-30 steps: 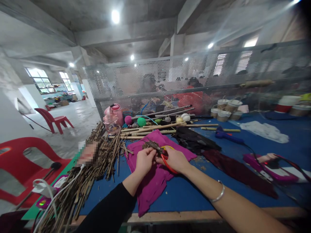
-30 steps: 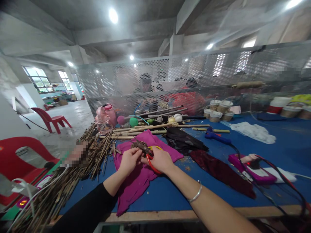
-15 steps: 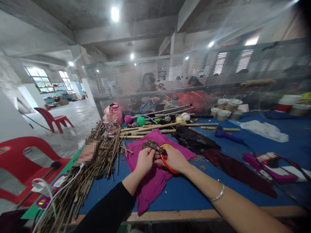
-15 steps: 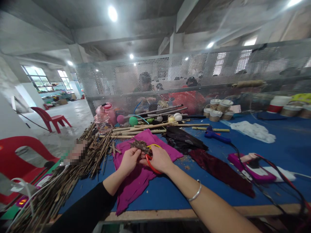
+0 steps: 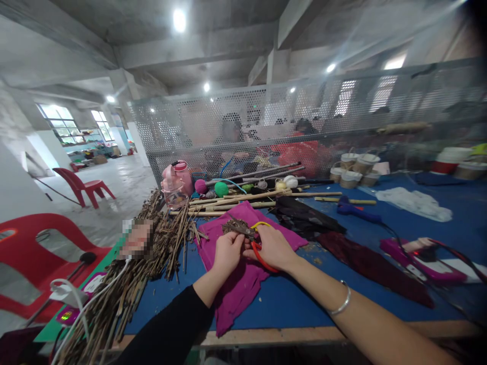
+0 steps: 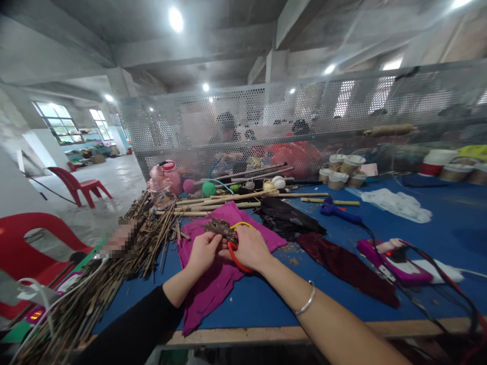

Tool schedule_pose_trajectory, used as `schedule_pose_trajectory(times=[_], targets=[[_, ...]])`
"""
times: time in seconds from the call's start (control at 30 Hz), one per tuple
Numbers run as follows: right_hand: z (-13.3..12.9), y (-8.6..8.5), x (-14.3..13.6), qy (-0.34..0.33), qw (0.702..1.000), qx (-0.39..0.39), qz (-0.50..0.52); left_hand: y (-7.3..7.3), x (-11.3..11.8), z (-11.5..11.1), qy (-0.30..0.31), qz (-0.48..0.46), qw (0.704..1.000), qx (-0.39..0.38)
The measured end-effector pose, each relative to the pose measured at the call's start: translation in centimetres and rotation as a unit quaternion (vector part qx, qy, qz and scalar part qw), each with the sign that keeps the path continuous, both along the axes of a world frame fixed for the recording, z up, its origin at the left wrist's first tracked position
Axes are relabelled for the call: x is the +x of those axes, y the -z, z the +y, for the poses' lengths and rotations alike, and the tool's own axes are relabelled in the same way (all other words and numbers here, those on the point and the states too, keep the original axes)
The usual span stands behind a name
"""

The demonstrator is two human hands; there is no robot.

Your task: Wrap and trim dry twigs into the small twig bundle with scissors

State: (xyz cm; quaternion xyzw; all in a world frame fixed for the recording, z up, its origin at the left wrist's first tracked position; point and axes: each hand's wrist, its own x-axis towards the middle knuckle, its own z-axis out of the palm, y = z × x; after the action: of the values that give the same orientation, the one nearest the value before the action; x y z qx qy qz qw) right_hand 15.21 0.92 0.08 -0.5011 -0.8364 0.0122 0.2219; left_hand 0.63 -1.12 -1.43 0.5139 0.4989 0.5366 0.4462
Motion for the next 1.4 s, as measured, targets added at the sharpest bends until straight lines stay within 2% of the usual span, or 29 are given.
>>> schedule_pose_trajectory(times=[0.1, 0.27, 0.47, 0.63, 0.87, 1.07, 1.27, 1.4], targets=[[0.0, -0.1, 0.0, 0.009, 1.0, -0.008, -0.005, 0.0, -0.1, 0.0, -0.003, 0.012, 1.0, 0.009], [-0.1, -0.2, 0.1, 0.024, 0.997, -0.067, -0.008, -0.4, -0.2, -0.2, -0.001, 0.031, 0.999, 0.009], [-0.1, -0.3, 0.0, 0.047, 0.994, -0.093, -0.013, 0.3, -0.2, 0.3, 0.02, -0.02, 0.999, -0.016], [0.0, -0.2, 0.2, 0.04, 0.996, -0.084, 0.004, 0.6, -0.2, 0.6, 0.045, -0.061, 0.997, -0.032], [0.1, -0.1, 0.3, -0.013, 0.998, -0.045, 0.052, 0.7, -0.2, 0.6, 0.067, -0.051, 0.996, 0.014], [-0.1, -0.1, 0.1, -0.023, 0.996, -0.063, 0.051, 1.4, -0.2, 1.1, 0.076, -0.113, 0.99, -0.025], [0.0, 0.2, 0.2, -0.038, 0.996, -0.054, 0.061, 0.8, 0.1, 0.8, 0.094, -0.139, 0.986, -0.024], [0.2, 0.6, 0.2, -0.011, 0.996, -0.077, 0.05, 0.4, 0.2, 0.5, 0.098, -0.142, 0.985, -0.025]])
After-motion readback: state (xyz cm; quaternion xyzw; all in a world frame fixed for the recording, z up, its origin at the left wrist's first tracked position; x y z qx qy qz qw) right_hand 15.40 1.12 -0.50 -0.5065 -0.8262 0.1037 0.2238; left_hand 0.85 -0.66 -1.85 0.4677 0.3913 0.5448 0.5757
